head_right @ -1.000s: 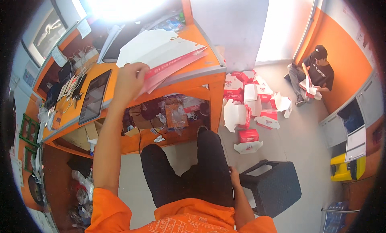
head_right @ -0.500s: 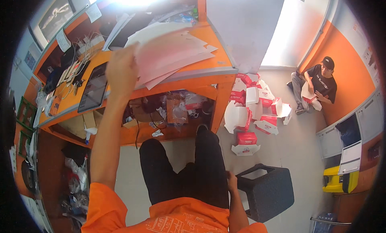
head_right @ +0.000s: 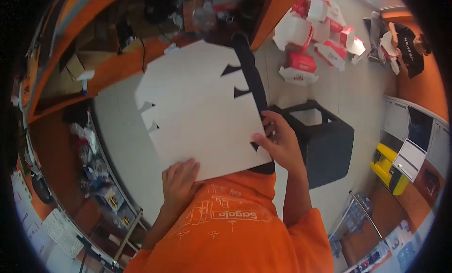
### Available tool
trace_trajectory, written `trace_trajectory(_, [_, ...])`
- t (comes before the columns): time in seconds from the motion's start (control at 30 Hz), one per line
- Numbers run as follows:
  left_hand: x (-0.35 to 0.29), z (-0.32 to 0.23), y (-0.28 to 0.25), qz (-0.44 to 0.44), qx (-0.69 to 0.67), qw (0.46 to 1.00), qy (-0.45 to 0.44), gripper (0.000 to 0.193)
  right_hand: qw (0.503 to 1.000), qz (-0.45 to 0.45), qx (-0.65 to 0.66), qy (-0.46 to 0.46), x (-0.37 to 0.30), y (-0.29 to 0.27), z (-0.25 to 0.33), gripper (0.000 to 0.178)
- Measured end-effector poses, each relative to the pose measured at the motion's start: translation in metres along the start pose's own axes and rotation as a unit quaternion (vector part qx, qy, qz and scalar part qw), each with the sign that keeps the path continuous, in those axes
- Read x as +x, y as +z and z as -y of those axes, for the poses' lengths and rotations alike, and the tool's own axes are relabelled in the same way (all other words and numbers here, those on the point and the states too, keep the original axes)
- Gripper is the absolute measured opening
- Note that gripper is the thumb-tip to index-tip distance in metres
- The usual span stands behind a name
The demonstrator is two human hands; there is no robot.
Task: The person folds flat red and white cardboard pieces into small boxes by hand. They repeatedly pick up a flat piece, fold the sides and flaps to form a box, and place the finished box on a growing pile on the floor.
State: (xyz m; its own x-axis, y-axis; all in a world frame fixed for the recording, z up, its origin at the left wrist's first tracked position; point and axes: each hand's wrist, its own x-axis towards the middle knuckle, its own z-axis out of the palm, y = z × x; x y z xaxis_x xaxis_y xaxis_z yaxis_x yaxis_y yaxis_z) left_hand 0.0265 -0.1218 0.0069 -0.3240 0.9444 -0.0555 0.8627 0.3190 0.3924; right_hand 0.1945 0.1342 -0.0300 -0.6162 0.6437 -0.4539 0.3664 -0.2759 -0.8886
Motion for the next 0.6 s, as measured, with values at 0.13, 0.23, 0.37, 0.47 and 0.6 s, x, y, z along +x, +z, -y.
trace_trajectory(0.13, [-0.002, 0.009, 0.029, -0.127, -0.053, 0.971, -0.197, 0.05, 0.944, -0.077, -0.316, -0.05, -0.004, 0.033, 0.017, 0.07])
trace_trajectory(0.23, [0.007, 0.009, 0.039, -0.254, -0.327, 0.828, -0.377, 0.073, 0.956, -0.115, -0.255, -0.091, -0.003, 0.049, 0.0, 0.064])
trace_trajectory(0.37, [0.021, 0.004, 0.022, -0.21, -0.317, 0.829, -0.41, 0.073, 0.836, -0.093, -0.492, -0.224, -0.008, 0.064, -0.01, 0.056])
trace_trajectory(0.47, [0.008, 0.018, 0.034, -0.138, -0.101, 0.948, -0.269, 0.068, 0.759, -0.053, -0.61, -0.219, -0.013, 0.076, -0.005, 0.052])
trace_trajectory(0.6, [0.029, 0.014, 0.022, 0.042, 0.185, 0.979, -0.076, 0.06, 0.747, -0.01, -0.632, -0.205, -0.012, 0.078, -0.007, 0.063])
